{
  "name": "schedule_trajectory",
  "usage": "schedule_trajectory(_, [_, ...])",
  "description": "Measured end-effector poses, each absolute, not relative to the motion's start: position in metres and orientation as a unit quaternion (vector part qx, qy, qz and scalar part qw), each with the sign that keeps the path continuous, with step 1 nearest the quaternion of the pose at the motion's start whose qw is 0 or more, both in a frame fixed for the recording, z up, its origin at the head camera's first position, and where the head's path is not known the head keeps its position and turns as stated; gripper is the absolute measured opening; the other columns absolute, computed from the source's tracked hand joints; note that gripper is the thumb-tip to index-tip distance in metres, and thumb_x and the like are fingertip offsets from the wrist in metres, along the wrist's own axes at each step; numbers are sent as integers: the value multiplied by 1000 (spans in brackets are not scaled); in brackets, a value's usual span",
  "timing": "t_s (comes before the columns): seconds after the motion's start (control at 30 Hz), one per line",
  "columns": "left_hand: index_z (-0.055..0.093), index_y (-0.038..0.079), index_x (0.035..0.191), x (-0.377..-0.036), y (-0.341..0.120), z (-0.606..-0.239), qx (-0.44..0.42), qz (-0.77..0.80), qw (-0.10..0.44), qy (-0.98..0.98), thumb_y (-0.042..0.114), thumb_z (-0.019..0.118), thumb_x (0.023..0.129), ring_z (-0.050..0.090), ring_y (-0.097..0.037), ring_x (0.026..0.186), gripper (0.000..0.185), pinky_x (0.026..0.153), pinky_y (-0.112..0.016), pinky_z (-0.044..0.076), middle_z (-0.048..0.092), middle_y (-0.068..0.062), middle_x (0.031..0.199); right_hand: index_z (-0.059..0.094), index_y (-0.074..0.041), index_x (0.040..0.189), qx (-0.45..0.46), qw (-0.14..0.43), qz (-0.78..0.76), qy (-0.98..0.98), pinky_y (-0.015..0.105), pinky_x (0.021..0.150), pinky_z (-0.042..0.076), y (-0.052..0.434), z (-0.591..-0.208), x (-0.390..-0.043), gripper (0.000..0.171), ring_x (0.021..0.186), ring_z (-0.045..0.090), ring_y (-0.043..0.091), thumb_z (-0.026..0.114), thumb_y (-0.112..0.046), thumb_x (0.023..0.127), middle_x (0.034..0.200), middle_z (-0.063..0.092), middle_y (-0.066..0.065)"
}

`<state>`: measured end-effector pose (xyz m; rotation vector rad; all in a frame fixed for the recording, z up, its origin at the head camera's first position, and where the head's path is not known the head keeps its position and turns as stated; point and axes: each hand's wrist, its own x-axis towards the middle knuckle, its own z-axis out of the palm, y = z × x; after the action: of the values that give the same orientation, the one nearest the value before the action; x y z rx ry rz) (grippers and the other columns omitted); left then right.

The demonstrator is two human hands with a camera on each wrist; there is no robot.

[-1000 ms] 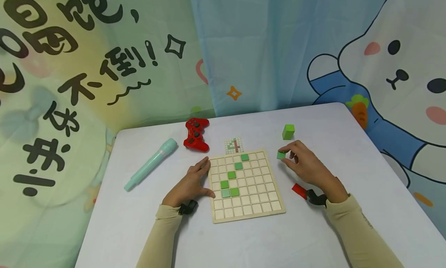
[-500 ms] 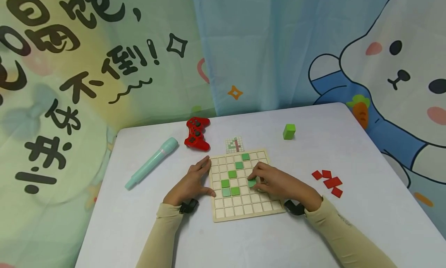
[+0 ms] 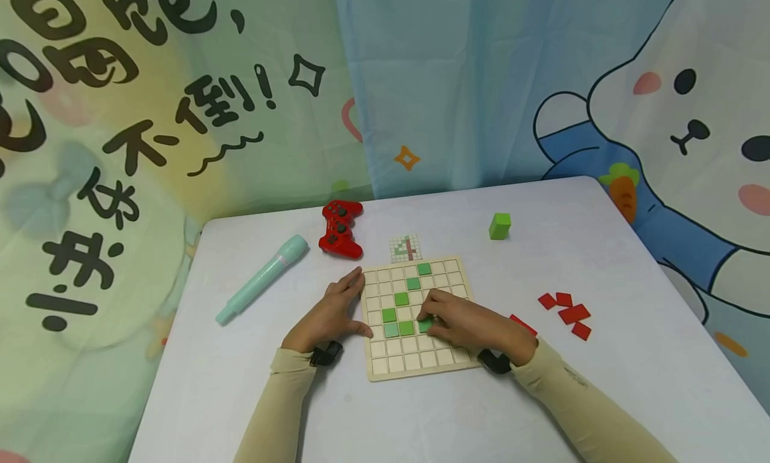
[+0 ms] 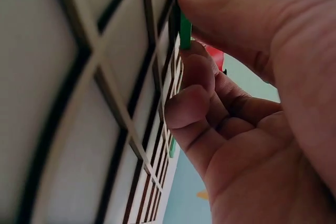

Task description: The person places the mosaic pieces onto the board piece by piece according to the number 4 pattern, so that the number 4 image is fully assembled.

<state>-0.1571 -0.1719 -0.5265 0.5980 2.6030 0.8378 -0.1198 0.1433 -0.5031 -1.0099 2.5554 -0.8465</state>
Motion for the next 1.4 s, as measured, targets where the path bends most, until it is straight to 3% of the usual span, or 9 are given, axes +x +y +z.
schedule_trajectory(0.67, [26,9,169,-158,-171,-525,208,292,176,917,38,97,74,38,-38,152,122,124,-49,42,16,-5,182,72,-14,96,-366,134,-298,871,28,89,57,132,-505,-131,10,99,65,14,82,-14,93,106,68,-2])
schedule_trajectory(0.8, [26,9,169,-158,-171,-525,206,295,177,916,37,97,74,38,-38,152,122,124,-49,42,16,-5,182,74,-14,101,-352,143,-300,875,30,90,57,132,-504,-130,11,99,65,14,82,-15,93,107,69,-2])
schedule_trajectory(0.97, [26,9,169,-157,-169,-527,207,299,178,914,38,97,74,37,-37,153,122,124,-50,41,16,-5,182,74,-12,120,-313,145,-317,883,30,91,55,147,-502,-124,22,99,62,10,75,-21,100,113,69,-3])
schedule_trajectory(1.1, [27,8,169,-157,-166,-529,213,300,177,913,38,97,74,38,-38,153,122,124,-50,42,16,-5,182,71,-10,128,-270,96,-330,899,27,84,54,178,-495,-119,27,94,58,5,68,-25,106,109,67,-5])
schedule_trajectory(1.23, [27,7,169,-157,-166,-527,213,298,178,913,38,97,74,38,-38,152,122,123,-50,43,17,-6,181,70,-11,130,-207,6,-356,911,22,77,51,219,-488,-112,24,89,56,5,67,-14,105,108,69,-3])
schedule_trajectory(1.4, [27,6,169,-156,-170,-527,208,290,177,917,38,98,74,37,-39,152,123,123,-50,43,17,-7,181,68,-11,133,-87,-92,-380,916,4,84,45,270,-482,-98,26,95,55,-7,65,-11,107,119,73,8])
